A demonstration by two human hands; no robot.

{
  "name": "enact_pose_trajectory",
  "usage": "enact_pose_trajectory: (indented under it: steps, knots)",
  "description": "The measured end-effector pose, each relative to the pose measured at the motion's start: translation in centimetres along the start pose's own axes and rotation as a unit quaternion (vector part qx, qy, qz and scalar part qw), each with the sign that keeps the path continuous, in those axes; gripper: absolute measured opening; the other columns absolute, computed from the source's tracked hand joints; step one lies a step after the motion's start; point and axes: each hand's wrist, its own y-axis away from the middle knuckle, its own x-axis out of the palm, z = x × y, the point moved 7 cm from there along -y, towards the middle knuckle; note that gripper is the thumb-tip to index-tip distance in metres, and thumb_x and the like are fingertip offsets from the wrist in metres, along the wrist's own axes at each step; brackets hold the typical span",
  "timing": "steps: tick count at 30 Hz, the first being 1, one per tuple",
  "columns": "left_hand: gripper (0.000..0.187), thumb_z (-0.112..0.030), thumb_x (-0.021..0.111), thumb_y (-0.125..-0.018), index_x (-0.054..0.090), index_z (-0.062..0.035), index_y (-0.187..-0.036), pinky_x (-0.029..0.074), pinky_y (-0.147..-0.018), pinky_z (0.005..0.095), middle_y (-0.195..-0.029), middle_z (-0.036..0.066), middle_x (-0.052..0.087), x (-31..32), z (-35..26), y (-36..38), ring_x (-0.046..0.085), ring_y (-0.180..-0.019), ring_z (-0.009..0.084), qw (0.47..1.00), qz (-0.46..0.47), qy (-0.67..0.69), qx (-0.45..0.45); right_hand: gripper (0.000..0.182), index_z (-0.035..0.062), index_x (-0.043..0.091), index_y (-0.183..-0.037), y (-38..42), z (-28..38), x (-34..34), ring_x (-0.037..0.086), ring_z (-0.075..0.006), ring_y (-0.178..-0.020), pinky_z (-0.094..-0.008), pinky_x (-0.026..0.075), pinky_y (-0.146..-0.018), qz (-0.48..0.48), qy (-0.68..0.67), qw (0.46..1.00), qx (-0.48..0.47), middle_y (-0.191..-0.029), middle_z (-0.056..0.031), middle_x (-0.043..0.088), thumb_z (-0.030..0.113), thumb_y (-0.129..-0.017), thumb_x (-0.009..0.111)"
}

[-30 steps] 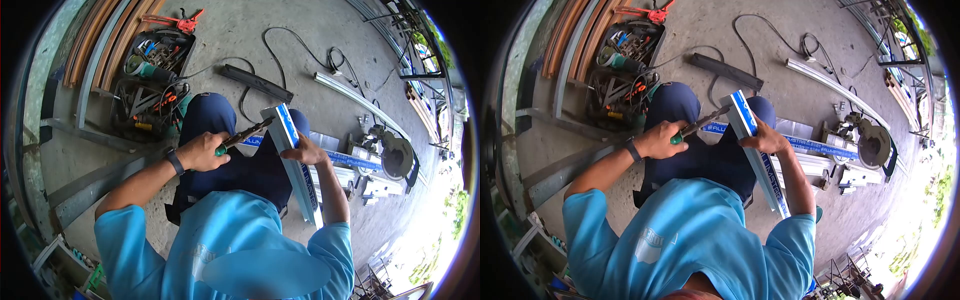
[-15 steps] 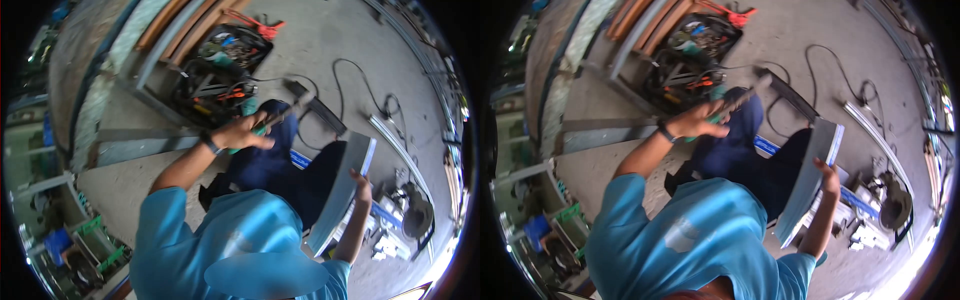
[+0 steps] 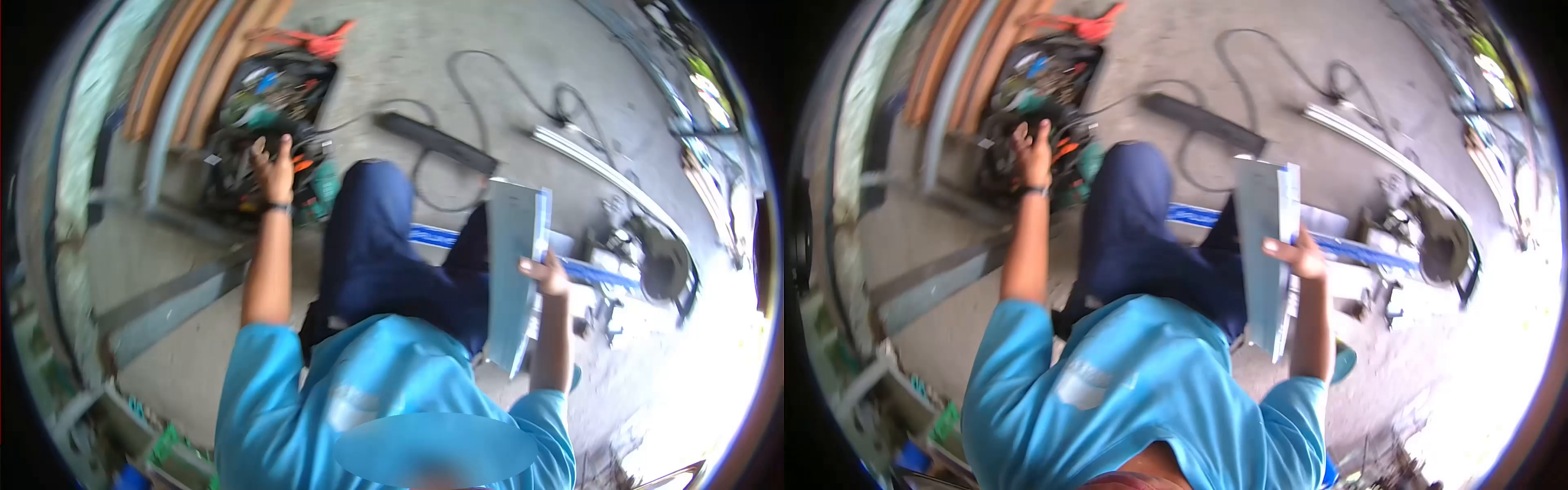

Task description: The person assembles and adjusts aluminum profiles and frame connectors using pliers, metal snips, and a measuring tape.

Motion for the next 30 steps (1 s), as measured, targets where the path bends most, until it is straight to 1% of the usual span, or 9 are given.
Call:
enact_pose_trajectory:
  steps: [2,3,6,9,15,18,25,28,30]
  knots:
    - [0.036,-0.031,0.071,-0.098,0.067,-0.0012,-0.118,0.054,-0.087,0.0323,-0.110,0.009,0.071,1.8,-11.6,6.1,0.066,-0.101,0.0173,0.961,0.229,0.156,0.022,0.074,-0.0054,0.055,-0.137,-1.0,0.7,1.6,0.071,-0.0289,-0.102,-0.0411,0.055,-0.092,0.051,0.005,0.998,-0.024,-0.112,-0.0189,0.072,0.028,-0.078,0.085]
    - [0.025,-0.024,0.070,-0.099,0.069,-0.0018,-0.111,0.054,-0.082,0.0271,-0.105,0.005,0.070,3.5,-16.6,11.2,0.066,-0.095,0.0117,0.925,0.333,0.183,0.025,0.087,-0.0074,0.057,-0.132,-1.0,1.4,2.4,0.071,-0.0330,-0.100,-0.0447,0.057,-0.088,0.022,0.041,0.998,-0.030,-0.110,-0.0221,0.072,0.046,-0.071,0.086]
    - [0.026,-0.022,0.074,-0.095,0.069,-0.0047,-0.113,0.055,-0.078,0.0283,-0.102,0.005,0.070,5.9,-25.2,21.5,0.066,-0.087,0.0116,0.830,0.496,0.210,0.144,0.084,-0.0048,0.051,-0.140,-0.7,2.1,2.7,0.067,-0.0279,-0.107,-0.0406,0.053,-0.093,0.011,0.075,0.997,-0.032,-0.116,-0.0188,0.069,0.034,-0.076,0.088]
    - [0.038,-0.017,0.077,-0.095,0.064,-0.0032,-0.127,0.057,-0.077,0.0256,-0.110,0.005,0.069,8.0,-26.5,25.6,0.067,-0.093,0.0109,0.842,0.452,0.274,0.108,0.088,0.0008,0.041,-0.151,0.6,3.7,3.6,0.058,-0.0228,-0.121,-0.0364,0.046,-0.103,-0.055,0.093,0.993,-0.040,-0.127,-0.0142,0.063,0.024,-0.080,0.088]
    - [0.035,-0.007,0.078,-0.091,0.063,0.0003,-0.121,0.055,-0.075,0.0254,-0.099,0.005,0.067,8.4,-26.0,26.7,0.065,-0.087,0.0102,0.818,0.443,0.367,-0.002,0.080,-0.0011,0.043,-0.148,0.8,6.2,6.2,0.057,-0.0284,-0.127,-0.0399,0.041,-0.111,-0.088,0.236,0.948,-0.194,-0.135,-0.0182,0.060,0.016,-0.080,0.082]
    - [0.034,-0.005,0.078,-0.091,0.060,0.0009,-0.120,0.056,-0.079,0.0254,-0.100,0.007,0.070,8.6,-26.1,27.0,0.067,-0.088,0.0103,0.768,0.482,0.414,-0.076,0.076,-0.0012,0.046,-0.145,0.9,5.8,6.3,0.057,-0.0289,-0.127,-0.0406,0.041,-0.111,-0.073,0.189,0.965,-0.169,-0.134,-0.0178,0.060,0.015,-0.078,0.081]
    - [0.026,-0.003,0.072,-0.095,0.065,-0.0006,-0.119,0.055,-0.079,0.0258,-0.102,0.005,0.071,7.7,-26.9,26.7,0.066,-0.089,0.0084,0.788,0.467,0.400,-0.044,0.076,0.0003,0.047,-0.144,1.2,5.3,5.7,0.059,-0.0281,-0.122,-0.0419,0.043,-0.109,-0.083,0.203,0.966,-0.137,-0.129,-0.0163,0.062,0.015,-0.077,0.080]
    - [0.018,-0.010,0.073,-0.096,0.070,-0.0001,-0.110,0.057,-0.075,0.0234,-0.094,0.005,0.074,7.8,-26.8,26.2,0.069,-0.085,0.0084,0.690,0.545,0.439,-0.185,0.077,0.0007,0.049,-0.143,1.3,5.2,5.7,0.061,-0.0280,-0.119,-0.0415,0.045,-0.107,-0.001,0.088,0.988,-0.124,-0.124,-0.0160,0.064,0.016,-0.075,0.081]
    - [0.015,-0.011,0.072,-0.097,0.073,-0.0009,-0.107,0.054,-0.070,0.0226,-0.089,0.003,0.072,8.1,-26.5,25.0,0.065,-0.078,0.0058,0.716,0.571,0.378,-0.139,0.078,0.0007,0.049,-0.143,1.1,4.7,5.0,0.062,-0.0281,-0.117,-0.0404,0.046,-0.106,0.008,0.116,0.986,-0.119,-0.121,-0.0156,0.065,0.018,-0.074,0.081]
